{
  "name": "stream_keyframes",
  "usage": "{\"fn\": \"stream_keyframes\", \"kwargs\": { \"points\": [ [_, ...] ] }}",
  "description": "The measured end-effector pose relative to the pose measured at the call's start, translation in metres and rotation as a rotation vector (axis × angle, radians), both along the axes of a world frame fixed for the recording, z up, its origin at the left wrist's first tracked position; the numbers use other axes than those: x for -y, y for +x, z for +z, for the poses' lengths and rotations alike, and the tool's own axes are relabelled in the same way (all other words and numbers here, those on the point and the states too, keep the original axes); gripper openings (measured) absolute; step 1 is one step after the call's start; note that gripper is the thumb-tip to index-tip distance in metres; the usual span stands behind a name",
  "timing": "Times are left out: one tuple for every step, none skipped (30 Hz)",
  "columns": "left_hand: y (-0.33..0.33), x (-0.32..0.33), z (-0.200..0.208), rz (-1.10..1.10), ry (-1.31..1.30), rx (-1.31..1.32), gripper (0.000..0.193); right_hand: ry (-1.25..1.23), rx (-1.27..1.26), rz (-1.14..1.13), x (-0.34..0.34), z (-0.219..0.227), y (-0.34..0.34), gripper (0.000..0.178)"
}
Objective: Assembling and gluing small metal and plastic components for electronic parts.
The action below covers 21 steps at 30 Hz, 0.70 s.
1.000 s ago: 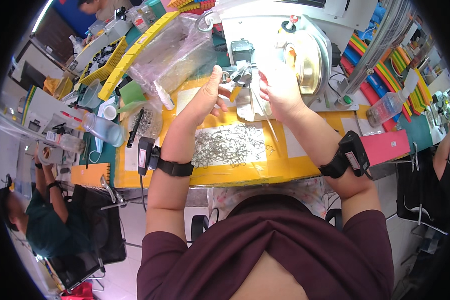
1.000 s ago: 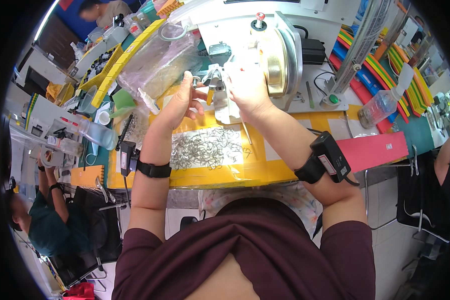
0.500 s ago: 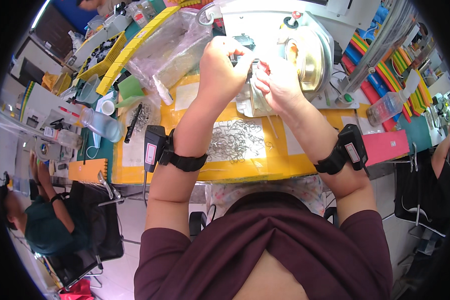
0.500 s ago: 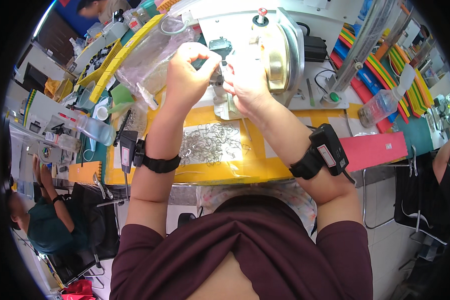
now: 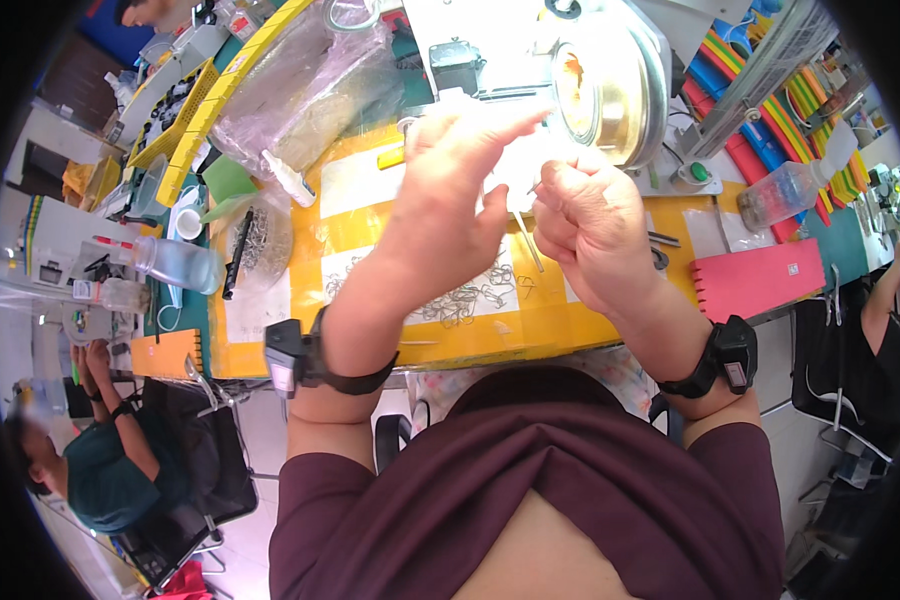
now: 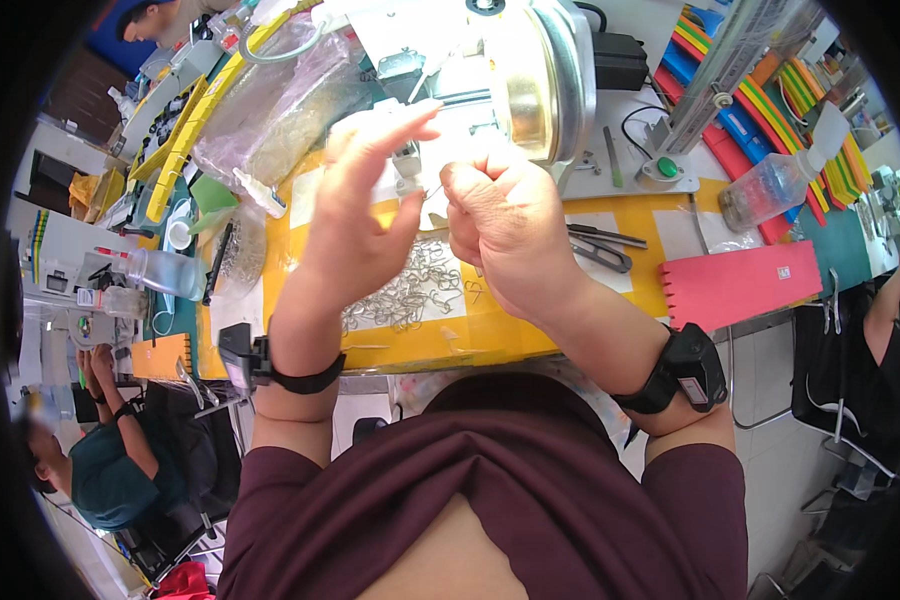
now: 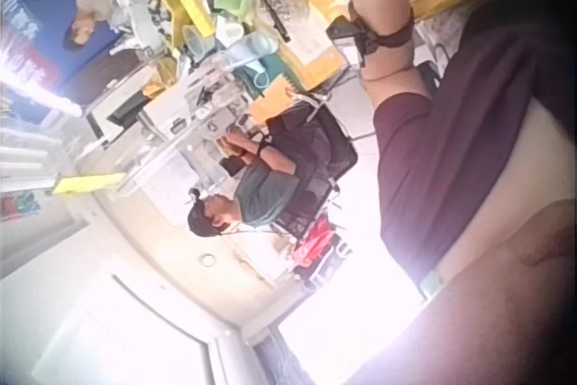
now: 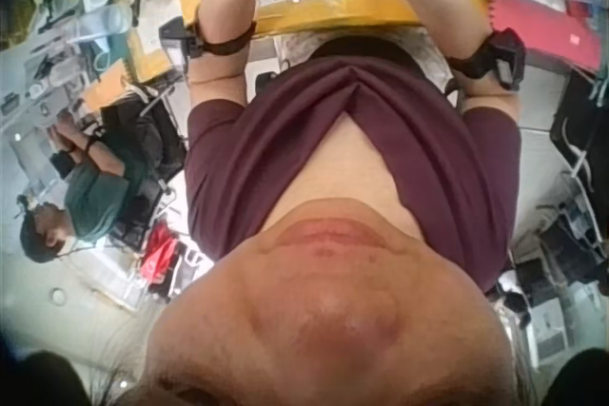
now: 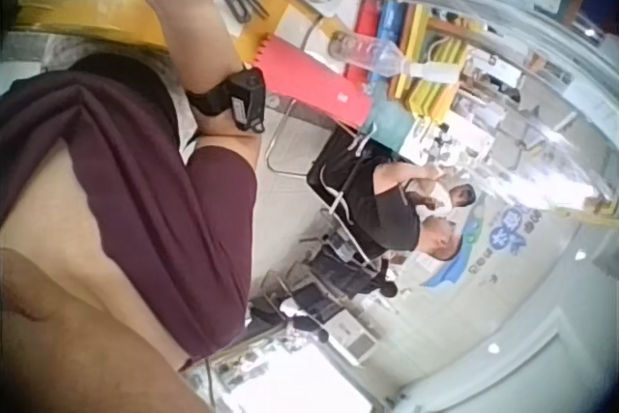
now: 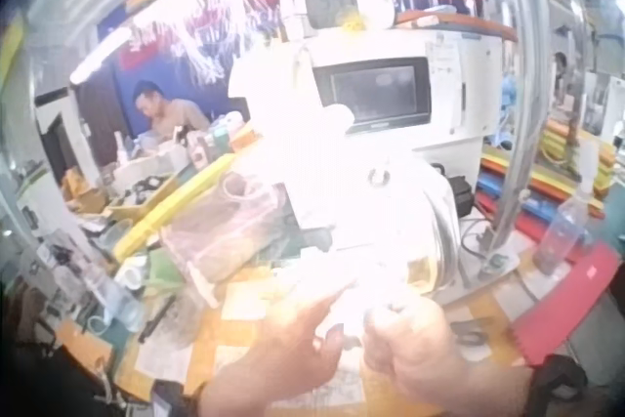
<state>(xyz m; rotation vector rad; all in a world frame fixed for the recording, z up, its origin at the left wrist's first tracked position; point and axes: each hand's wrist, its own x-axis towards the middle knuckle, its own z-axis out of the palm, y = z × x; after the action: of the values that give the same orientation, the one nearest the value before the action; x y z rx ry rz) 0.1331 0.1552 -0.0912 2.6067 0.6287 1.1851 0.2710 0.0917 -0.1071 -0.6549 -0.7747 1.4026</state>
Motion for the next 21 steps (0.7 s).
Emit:
{"fn": "stream_keyframes", "kwargs": {
  "points": [
    [0.008,-0.002,-0.011,0.011,0.084,0.044,0.059,0.021,0.049,-0.039,-0.001,-0.001,-0.001,0.011],
    [0.012,-0.003,-0.019,0.014,0.127,0.083,0.053,0.01,0.046,-0.035,-0.001,-0.003,-0.002,0.011],
    [0.012,-0.005,-0.023,-0.024,0.148,0.137,0.052,0.018,0.077,-0.065,-0.002,-0.005,-0.003,0.011],
    [0.011,-0.005,-0.026,-0.062,0.169,0.192,0.05,0.026,0.109,-0.094,-0.003,-0.008,-0.004,0.01],
    [0.01,-0.005,-0.029,-0.064,0.157,0.191,0.05,0.014,0.107,-0.096,-0.004,-0.011,-0.004,0.01],
    [0.008,-0.004,-0.031,-0.128,-0.003,0.202,0.051,0.031,0.137,-0.137,-0.005,-0.014,-0.004,0.01],
    [0.005,-0.003,-0.033,-0.193,-0.163,0.213,0.054,0.048,0.168,-0.179,-0.006,-0.017,-0.004,0.01],
    [0.002,-0.002,-0.032,-0.191,-0.168,0.212,0.054,0.043,0.167,-0.177,-0.007,-0.017,-0.005,0.01],
    [-0.001,-0.002,-0.031,-0.194,-0.19,0.203,0.058,0.043,0.163,-0.176,-0.007,-0.017,-0.006,0.01],
    [-0.001,-0.001,-0.03,-0.198,-0.211,0.194,0.063,0.043,0.16,-0.176,-0.008,-0.017,-0.006,0.011],
    [0.005,0.002,-0.031,-0.205,-0.29,0.423,0.045,0.038,0.161,-0.178,-0.007,-0.017,-0.006,0.011],
    [0.004,-0.001,-0.032,-0.208,-0.295,0.423,0.045,0.033,0.148,-0.155,-0.007,-0.016,-0.006,0.011],
    [0.002,-0.006,-0.032,-0.171,-0.252,0.354,0.035,0.027,0.135,-0.132,-0.007,-0.015,-0.005,0.011],
    [0.002,-0.009,-0.032,-0.139,-0.21,0.284,0.025,0.022,0.136,-0.141,-0.006,-0.014,-0.004,0.011],
    [0.005,-0.006,-0.032,-0.16,-0.315,0.309,0.009,0.022,0.104,-0.091,-0.006,-0.014,-0.002,0.011],
    [0.006,-0.006,-0.029,-0.17,-0.321,0.31,0.009,0.023,0.072,-0.042,-0.006,-0.014,-0.001,0.011],
    [0.005,-0.006,-0.026,-0.16,-0.173,0.255,0.008,0.007,0.121,-0.08,-0.006,-0.017,-0.002,0.012],
    [0.003,-0.006,-0.025,-0.149,-0.024,0.201,0.006,-0.003,0.124,-0.093,-0.004,-0.017,-0.001,0.012],
    [0.003,-0.007,-0.028,-0.164,-0.05,0.236,0.009,0.002,0.112,-0.054,-0.001,-0.016,0.0,0.015],
    [0.003,-0.008,-0.027,-0.149,0.016,0.232,0.009,0.009,0.099,-0.014,0.001,-0.014,0.002,0.018],
    [0.003,-0.007,-0.03,-0.15,-0.013,0.24,0.009,-0.048,0.186,-0.062,0.006,-0.012,0.005,0.018]
  ]
}}
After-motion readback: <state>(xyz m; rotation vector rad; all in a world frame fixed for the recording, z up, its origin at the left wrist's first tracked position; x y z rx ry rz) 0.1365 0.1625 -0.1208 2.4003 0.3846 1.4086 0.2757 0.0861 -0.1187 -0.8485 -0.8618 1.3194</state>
